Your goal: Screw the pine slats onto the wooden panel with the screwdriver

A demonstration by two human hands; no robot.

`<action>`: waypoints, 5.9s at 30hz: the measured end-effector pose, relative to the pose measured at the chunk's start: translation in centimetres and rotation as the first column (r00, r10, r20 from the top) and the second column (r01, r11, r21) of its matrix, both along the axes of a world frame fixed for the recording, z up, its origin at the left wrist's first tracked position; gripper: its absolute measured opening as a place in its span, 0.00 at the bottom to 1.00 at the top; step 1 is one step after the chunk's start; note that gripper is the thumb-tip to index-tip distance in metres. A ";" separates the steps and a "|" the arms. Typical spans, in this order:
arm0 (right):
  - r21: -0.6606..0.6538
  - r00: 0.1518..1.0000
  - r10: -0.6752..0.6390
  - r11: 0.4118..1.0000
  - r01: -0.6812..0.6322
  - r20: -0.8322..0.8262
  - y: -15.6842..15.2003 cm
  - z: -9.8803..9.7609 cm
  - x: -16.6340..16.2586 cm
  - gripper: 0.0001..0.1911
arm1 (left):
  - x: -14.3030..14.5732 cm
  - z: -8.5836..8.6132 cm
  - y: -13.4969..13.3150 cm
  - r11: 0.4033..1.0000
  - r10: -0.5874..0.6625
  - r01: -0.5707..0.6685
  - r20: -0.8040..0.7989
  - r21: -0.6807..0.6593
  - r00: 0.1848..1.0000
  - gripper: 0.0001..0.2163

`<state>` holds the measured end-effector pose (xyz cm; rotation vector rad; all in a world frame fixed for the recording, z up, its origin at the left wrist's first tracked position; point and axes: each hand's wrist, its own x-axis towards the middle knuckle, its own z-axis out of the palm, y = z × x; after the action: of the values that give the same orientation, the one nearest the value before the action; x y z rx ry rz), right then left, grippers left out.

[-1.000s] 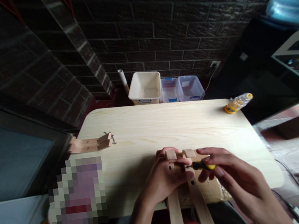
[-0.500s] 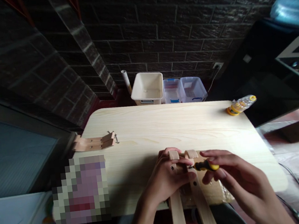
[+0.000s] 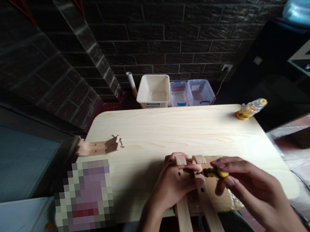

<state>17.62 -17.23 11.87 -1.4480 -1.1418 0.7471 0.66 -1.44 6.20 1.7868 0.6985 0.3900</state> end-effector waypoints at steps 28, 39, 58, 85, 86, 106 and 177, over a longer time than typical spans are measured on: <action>0.024 0.997 -0.057 0.998 0.056 0.050 -0.1 -0.6 0.4 0.16 | -0.1 -0.3 0.1 1.000 -0.018 0.018 0.003 -0.008 1.000 0.14; 0.012 0.998 -0.011 1.000 0.011 0.069 0.1 -0.2 0.3 0.16 | 0.0 -0.1 0.1 1.000 -0.002 0.002 -0.014 0.008 1.000 0.15; 0.052 0.999 -0.029 0.998 0.030 -0.026 0.2 -0.3 -0.2 0.17 | 0.0 -0.1 0.0 0.999 -0.008 0.008 0.005 -0.031 1.000 0.14; 0.074 0.999 -0.036 0.997 0.035 0.008 0.6 -0.6 0.1 0.17 | -0.2 -0.6 -0.1 1.000 0.007 -0.007 0.032 0.008 0.999 0.14; 0.069 0.999 -0.039 0.997 0.039 0.011 0.6 -0.6 0.1 0.17 | -0.2 -0.6 -0.1 1.000 0.010 -0.010 0.027 0.011 1.000 0.14; 0.044 0.998 -0.039 0.998 0.037 0.040 0.4 0.1 -0.1 0.13 | 0.0 -0.6 -0.2 0.998 0.014 -0.016 0.027 0.069 1.000 0.14; 0.046 0.995 -0.005 0.999 0.010 -0.096 0.5 0.1 -0.3 0.14 | 0.2 -0.1 0.1 1.000 -0.012 0.012 -0.001 -0.009 1.000 0.12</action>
<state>17.32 -16.70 11.96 -1.3631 -1.0733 0.7720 0.84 -1.34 6.08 1.7815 0.6886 0.3774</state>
